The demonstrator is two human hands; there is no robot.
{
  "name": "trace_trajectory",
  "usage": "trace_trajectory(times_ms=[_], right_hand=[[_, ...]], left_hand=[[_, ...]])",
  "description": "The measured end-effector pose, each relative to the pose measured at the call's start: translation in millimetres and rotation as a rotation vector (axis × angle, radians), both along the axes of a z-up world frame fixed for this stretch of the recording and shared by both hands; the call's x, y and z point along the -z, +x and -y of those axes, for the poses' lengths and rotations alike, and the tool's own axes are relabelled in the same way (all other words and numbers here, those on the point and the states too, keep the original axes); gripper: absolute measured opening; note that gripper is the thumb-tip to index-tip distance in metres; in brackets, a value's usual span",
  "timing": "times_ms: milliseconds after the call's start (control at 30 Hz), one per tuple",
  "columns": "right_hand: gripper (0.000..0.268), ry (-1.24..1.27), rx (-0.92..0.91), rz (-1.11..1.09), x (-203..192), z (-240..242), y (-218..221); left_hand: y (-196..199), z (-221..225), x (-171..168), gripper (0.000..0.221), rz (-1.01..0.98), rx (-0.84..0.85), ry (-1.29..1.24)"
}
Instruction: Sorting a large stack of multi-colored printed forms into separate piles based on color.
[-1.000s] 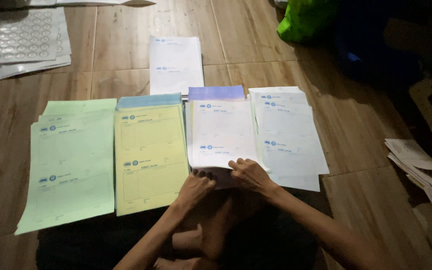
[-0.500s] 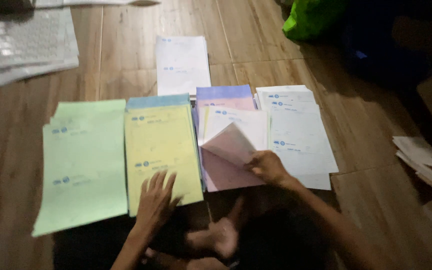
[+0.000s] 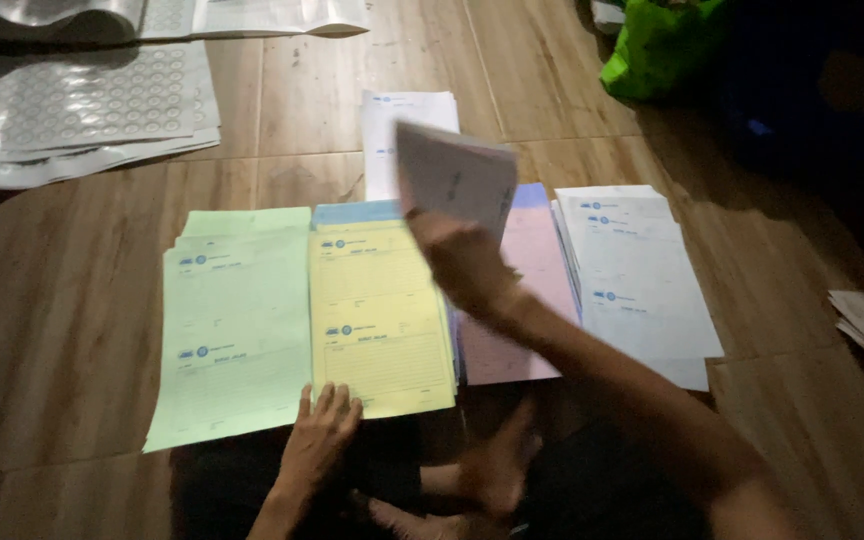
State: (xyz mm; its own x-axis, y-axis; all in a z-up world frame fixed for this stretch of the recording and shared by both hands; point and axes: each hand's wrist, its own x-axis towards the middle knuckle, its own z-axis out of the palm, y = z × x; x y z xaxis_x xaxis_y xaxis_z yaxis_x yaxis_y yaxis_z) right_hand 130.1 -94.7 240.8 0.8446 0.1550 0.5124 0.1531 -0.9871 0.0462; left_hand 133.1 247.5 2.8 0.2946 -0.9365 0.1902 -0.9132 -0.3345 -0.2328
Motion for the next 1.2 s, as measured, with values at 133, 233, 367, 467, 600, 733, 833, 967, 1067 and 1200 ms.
trace_trajectory(times_ms=[133, 233, 367, 467, 600, 733, 833, 967, 1067, 1200], right_hand=[[0.069, -0.422, -0.029, -0.054, 38, -93, -16], [0.052, -0.348, -0.239, -0.162, 101, -120, -34], [0.08, -0.527, -0.321, -0.103, 139, -127, -56], [0.086, -0.525, -0.362, -0.108, 140, -121, -61], [0.029, -0.446, -0.36, -0.216, 153, -108, -55], [0.013, -0.443, -0.336, -0.525, 168, -83, -44], [0.01, -0.412, -0.344, -0.55, 174, -72, -38], [0.036, -0.413, -0.315, -0.635, 124, -93, -44], [0.04, -0.434, -0.307, -0.631, 115, -102, -46], [0.024, -0.357, -0.313, -0.618, 158, -89, -34]], left_hand=[[2, 6, -15, 0.017, 0.043, 0.029, -0.049], [6, 5, -15, 0.015, 0.006, 0.075, -0.09], [12, 3, 2, 0.032, -0.071, 0.112, -0.121], [17, 2, 11, 0.023, -0.17, 0.135, -0.138], [7, 11, -52, 0.043, 0.01, 0.093, -0.163], [19, 7, -3, 0.005, -0.387, 0.037, -0.068], [25, 12, -16, 0.014, -0.429, 0.013, -0.245], [37, 22, -5, 0.012, -0.613, -0.27, -0.051], [53, 27, 18, 0.021, -0.748, -0.32, 0.011], [50, 38, -8, 0.063, -0.722, -0.349, 0.045]])
